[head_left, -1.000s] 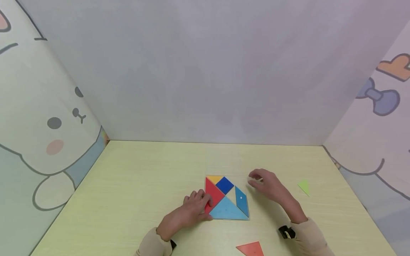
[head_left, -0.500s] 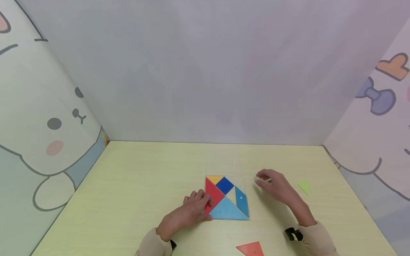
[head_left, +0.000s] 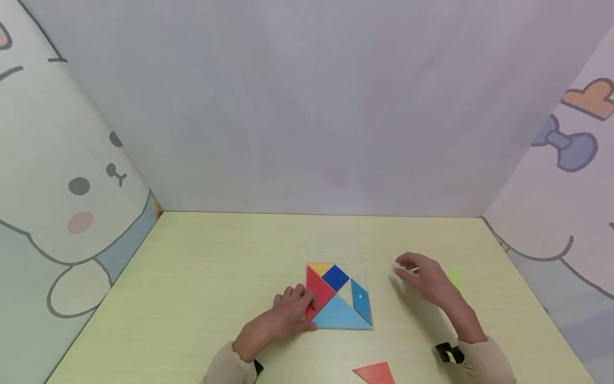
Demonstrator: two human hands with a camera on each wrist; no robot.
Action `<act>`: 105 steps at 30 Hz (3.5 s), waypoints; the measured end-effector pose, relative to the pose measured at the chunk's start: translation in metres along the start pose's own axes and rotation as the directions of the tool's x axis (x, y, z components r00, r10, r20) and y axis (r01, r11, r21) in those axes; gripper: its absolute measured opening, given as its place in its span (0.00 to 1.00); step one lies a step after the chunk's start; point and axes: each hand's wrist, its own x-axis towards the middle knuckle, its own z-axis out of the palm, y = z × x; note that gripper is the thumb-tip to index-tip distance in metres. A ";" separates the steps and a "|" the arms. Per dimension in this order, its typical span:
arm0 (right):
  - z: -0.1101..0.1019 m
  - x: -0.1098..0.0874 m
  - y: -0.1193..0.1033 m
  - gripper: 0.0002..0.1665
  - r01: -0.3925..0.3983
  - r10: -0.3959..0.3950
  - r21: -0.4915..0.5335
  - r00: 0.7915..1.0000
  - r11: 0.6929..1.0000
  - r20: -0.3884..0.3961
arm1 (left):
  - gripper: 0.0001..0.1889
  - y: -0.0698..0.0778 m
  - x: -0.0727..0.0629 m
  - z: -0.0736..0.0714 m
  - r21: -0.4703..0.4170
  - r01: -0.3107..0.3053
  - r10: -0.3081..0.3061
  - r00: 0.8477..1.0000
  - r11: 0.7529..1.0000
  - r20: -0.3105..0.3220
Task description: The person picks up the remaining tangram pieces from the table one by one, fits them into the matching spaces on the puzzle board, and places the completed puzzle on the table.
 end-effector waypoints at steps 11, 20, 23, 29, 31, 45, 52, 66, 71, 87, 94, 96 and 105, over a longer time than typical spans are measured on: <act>-0.015 -0.002 0.021 0.15 -0.067 0.067 -0.043 0.998 0.997 -0.011 | 0.18 0.001 -0.001 0.000 -0.010 -0.011 0.011 1.000 1.000 -0.006; -0.025 -0.003 0.032 0.16 -0.104 0.104 -0.049 0.995 0.993 -0.001 | 0.18 0.000 0.000 0.000 -0.002 -0.004 0.004 1.000 1.000 -0.009; -0.029 -0.004 0.035 0.17 -0.129 0.129 -0.053 0.992 0.990 0.005 | 0.18 -0.001 0.000 0.000 0.001 -0.003 0.003 1.000 1.000 -0.010; -0.034 -0.006 0.044 0.19 -0.176 0.178 -0.075 0.984 0.981 0.011 | 0.18 0.000 -0.001 0.000 0.000 -0.014 0.014 1.000 1.000 -0.012; -0.036 -0.007 0.046 0.19 -0.191 0.193 -0.088 0.981 0.978 0.012 | 0.18 0.000 -0.002 -0.001 -0.001 -0.021 0.021 1.000 1.000 -0.014; -0.054 -0.012 0.060 0.26 -0.252 0.259 -0.142 0.965 0.957 0.035 | 0.18 0.001 -0.004 -0.001 0.003 -0.016 0.016 1.000 1.000 -0.016; -0.062 -0.015 0.071 0.25 -0.248 0.257 -0.182 0.966 0.952 0.031 | 0.18 0.000 -0.003 -0.001 0.001 -0.014 0.014 1.000 1.000 -0.013; -0.075 -0.016 0.077 0.35 -0.345 0.379 -0.231 0.918 0.910 0.120 | 0.18 0.000 -0.002 -0.002 -0.004 -0.005 0.005 1.000 1.000 -0.006; -0.073 -0.016 0.078 0.36 -0.359 0.393 -0.233 0.912 0.904 0.120 | 0.18 0.000 -0.002 -0.001 -0.008 0.003 -0.003 1.000 1.000 -0.003; -0.068 -0.017 0.081 0.33 -0.405 0.421 -0.137 0.899 0.904 0.117 | 0.18 0.001 0.000 0.001 -0.002 0.021 -0.021 1.000 1.000 0.007; -0.069 -0.018 0.083 0.33 -0.377 0.385 -0.093 0.918 0.921 0.092 | 0.18 0.002 0.000 0.001 0.000 0.025 -0.025 1.000 1.000 0.003; -0.069 -0.018 0.083 0.33 -0.367 0.375 -0.090 0.923 0.926 0.086 | 0.18 0.002 -0.001 0.000 -0.002 0.027 -0.027 1.000 1.000 0.004; -0.069 -0.017 0.085 0.20 -0.322 0.323 -0.077 0.946 0.944 0.001 | 0.18 0.003 -0.001 -0.001 -0.003 0.033 -0.033 0.999 0.999 0.004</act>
